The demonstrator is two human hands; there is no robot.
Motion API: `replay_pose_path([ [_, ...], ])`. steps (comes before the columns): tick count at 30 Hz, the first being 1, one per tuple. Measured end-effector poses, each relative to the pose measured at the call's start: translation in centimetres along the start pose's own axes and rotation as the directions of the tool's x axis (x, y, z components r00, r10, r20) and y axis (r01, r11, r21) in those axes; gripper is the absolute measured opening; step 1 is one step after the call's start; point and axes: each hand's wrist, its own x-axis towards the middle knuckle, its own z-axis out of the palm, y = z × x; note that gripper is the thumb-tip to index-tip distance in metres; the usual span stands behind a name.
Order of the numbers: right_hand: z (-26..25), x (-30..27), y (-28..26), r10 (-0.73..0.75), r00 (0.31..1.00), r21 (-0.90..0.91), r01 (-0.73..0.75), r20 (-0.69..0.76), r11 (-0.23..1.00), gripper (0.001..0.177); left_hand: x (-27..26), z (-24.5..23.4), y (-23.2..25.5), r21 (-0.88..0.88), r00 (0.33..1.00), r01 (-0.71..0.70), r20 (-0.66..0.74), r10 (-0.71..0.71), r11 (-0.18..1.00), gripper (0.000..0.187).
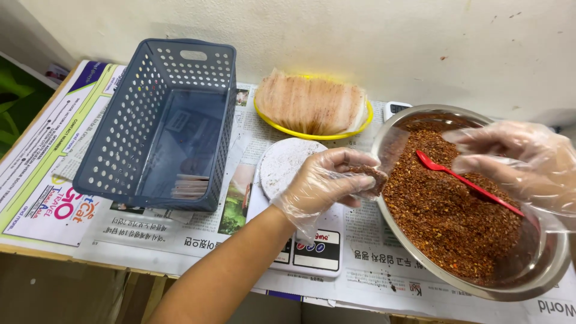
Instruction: The person, wearing gloves, uses a small red spoon to fill small plastic bags with a seasoned meat mixture from a large metal bowl, placing each filled bag on a digital scale to weigh it and then into a grey crate.
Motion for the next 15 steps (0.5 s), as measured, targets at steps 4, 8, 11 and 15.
replay_pose_path([
  [4, 1.2, -0.2, -7.9, 0.200, 0.955, 0.449, -0.281, 0.220, 0.848, 0.067, -0.4, 0.1, -0.1, 0.155, 0.993, -0.101, 0.067, 0.092, 0.983, 0.037],
  [8, 5.2, 2.0, -5.9, -0.202, 0.960, 0.672, 0.020, 0.193, 0.740, 0.024, -0.7, -0.9, 0.4, 0.111, 0.993, -0.120, 0.025, 0.117, 0.987, 0.064],
  [11, 6.4, 2.9, -7.7, -0.229, 0.964, 0.649, 0.087, 0.137, 0.756, 0.034, -2.1, -2.6, 1.6, 0.101, 0.956, -0.284, 0.103, 0.273, 0.954, 0.043],
  [15, 6.5, 1.9, -10.5, -0.268, 0.956, 0.580, 0.151, 0.121, 0.801, 0.044, -2.5, -4.7, 2.0, 0.213, 0.914, -0.403, 0.134, 0.382, 0.890, 0.027],
])
